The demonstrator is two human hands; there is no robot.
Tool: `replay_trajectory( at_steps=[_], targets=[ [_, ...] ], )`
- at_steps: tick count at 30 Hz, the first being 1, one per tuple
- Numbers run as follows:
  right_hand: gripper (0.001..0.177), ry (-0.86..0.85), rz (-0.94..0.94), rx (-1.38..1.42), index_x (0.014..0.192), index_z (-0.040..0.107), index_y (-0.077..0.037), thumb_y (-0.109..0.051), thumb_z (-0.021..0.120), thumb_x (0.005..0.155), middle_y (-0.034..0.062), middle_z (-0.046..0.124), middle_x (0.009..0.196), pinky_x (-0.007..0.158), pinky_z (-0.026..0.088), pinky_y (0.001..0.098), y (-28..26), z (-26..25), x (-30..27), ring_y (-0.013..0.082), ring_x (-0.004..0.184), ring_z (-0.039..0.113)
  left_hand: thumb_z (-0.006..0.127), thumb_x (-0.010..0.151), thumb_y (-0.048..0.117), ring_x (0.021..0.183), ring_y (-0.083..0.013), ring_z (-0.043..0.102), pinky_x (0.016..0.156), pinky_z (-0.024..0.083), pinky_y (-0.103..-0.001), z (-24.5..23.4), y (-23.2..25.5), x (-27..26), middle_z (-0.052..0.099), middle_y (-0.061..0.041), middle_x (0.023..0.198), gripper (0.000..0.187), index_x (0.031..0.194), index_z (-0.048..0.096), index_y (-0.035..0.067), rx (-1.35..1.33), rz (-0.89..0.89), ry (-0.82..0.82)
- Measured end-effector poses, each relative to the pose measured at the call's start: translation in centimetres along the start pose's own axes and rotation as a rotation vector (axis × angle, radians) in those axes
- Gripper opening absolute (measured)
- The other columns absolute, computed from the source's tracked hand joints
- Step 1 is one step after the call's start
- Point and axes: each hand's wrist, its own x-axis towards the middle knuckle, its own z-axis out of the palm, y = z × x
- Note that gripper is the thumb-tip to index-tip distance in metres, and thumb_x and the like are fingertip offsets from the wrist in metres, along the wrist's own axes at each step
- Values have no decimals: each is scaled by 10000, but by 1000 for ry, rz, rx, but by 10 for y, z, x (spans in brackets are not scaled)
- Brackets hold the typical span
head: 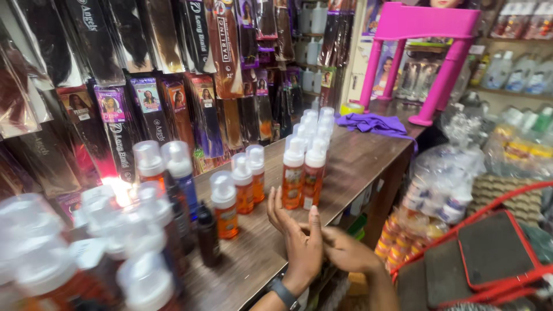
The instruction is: The person repeatedly picks up bottles and boxes of hair care products from wooden shelves and places them onto a counter. They handle multiple items, including spray bottles and small boxes, moving them from the shelves to the counter surface.
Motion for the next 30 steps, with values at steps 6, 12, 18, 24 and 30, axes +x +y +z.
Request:
replay_trajectory(
  at_steps=[6,12,18,24,30],
  targets=[
    [307,701,-177,171,1325,550,-5,-87,588,1032,119,651,1150,929,546,311,77,-128,65,164,1047,642,837,816,302,1519,-472,100,1205,169,-561,82,-35,35,92,-307,1626,1097,1541,103,-73,213,-30,77],
    [689,397,21,24,1517,342,-119,-48,655,906,107,644,1242,918,557,315,147,-156,109,171,1091,650,914,701,340,1493,-473,160,1215,178,-551,112,-70,64,150,-313,1584,1281,1536,41,-88,453,30,124],
    [953,227,-20,99,1558,174,-129,-16,738,798,91,568,1378,950,523,366,142,-140,127,187,1173,590,933,666,359,1488,-465,221,1221,212,-542,110,-85,79,197,-296,1579,1381,1568,-26,-58,485,120,26],
    [547,121,-59,80,1371,481,-52,14,710,879,62,617,1323,1035,471,357,157,-141,145,148,1219,578,930,674,341,1499,-491,198,1223,226,-541,99,-108,97,148,-325,1591,1394,1565,-78,-24,565,171,-59],
    [222,57,30,178,1095,656,-31,28,694,885,33,702,1067,920,533,334,175,-142,166,145,1026,648,917,718,380,1505,-503,173,1231,208,-543,93,-133,106,128,-342,1589,1378,1559,-97,-27,584,158,-94]
  ],
)
